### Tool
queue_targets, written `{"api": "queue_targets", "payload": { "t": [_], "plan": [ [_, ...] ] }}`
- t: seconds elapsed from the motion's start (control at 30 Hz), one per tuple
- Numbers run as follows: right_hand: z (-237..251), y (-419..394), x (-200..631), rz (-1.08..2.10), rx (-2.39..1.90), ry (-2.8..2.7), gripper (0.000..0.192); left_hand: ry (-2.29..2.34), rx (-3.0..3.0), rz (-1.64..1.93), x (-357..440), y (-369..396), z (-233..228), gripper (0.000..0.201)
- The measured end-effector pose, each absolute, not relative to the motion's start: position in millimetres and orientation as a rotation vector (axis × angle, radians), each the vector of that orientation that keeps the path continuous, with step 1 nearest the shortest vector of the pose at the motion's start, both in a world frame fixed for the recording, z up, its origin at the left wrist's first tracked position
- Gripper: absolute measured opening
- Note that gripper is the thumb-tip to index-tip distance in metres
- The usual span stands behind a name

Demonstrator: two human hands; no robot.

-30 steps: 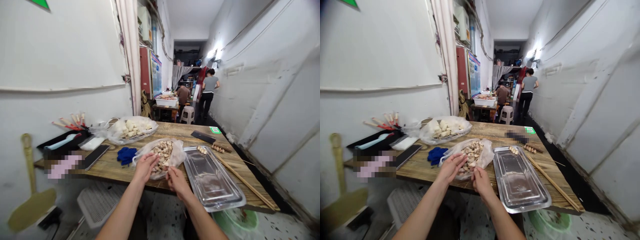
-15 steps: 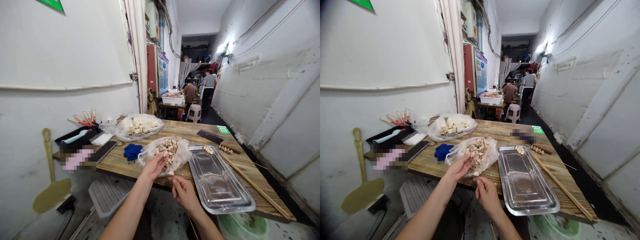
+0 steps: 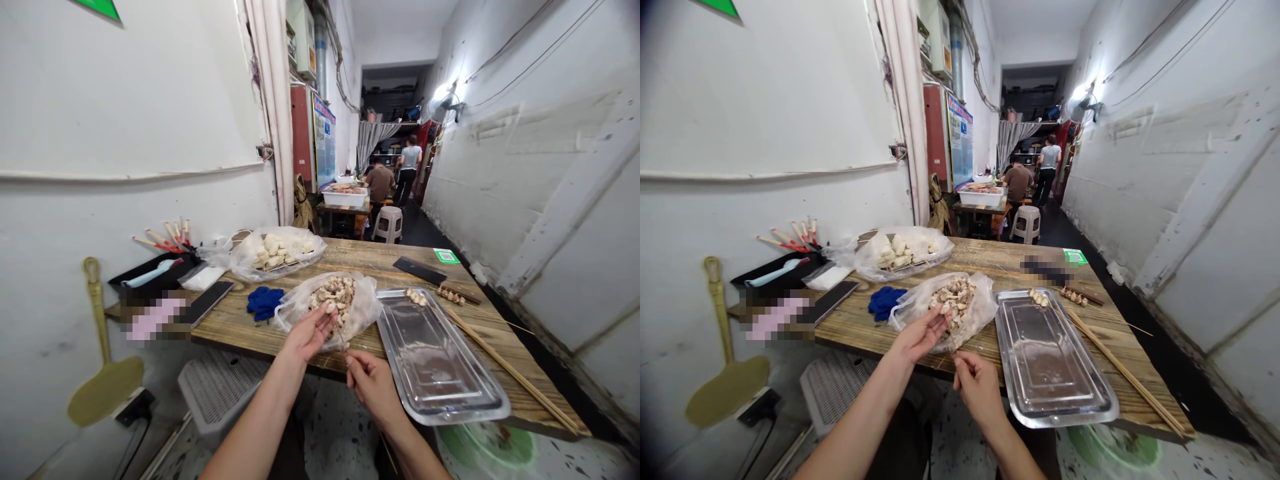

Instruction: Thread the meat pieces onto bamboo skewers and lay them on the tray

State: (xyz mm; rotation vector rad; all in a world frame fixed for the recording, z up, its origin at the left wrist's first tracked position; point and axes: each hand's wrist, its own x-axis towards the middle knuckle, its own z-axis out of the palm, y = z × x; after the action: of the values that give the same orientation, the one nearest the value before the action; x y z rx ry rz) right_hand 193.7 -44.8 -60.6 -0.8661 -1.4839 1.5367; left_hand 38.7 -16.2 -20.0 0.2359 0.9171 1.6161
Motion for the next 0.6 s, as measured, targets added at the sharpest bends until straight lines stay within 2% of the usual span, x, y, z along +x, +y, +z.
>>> {"api": "queue_targets", "payload": {
  "t": [0.6],
  "plan": [
    [-51,-49,194,1.829,-0.819,-1.231,0.034,0.865,0.322,1.619,40,-20,-19,0.012]
  ]
}}
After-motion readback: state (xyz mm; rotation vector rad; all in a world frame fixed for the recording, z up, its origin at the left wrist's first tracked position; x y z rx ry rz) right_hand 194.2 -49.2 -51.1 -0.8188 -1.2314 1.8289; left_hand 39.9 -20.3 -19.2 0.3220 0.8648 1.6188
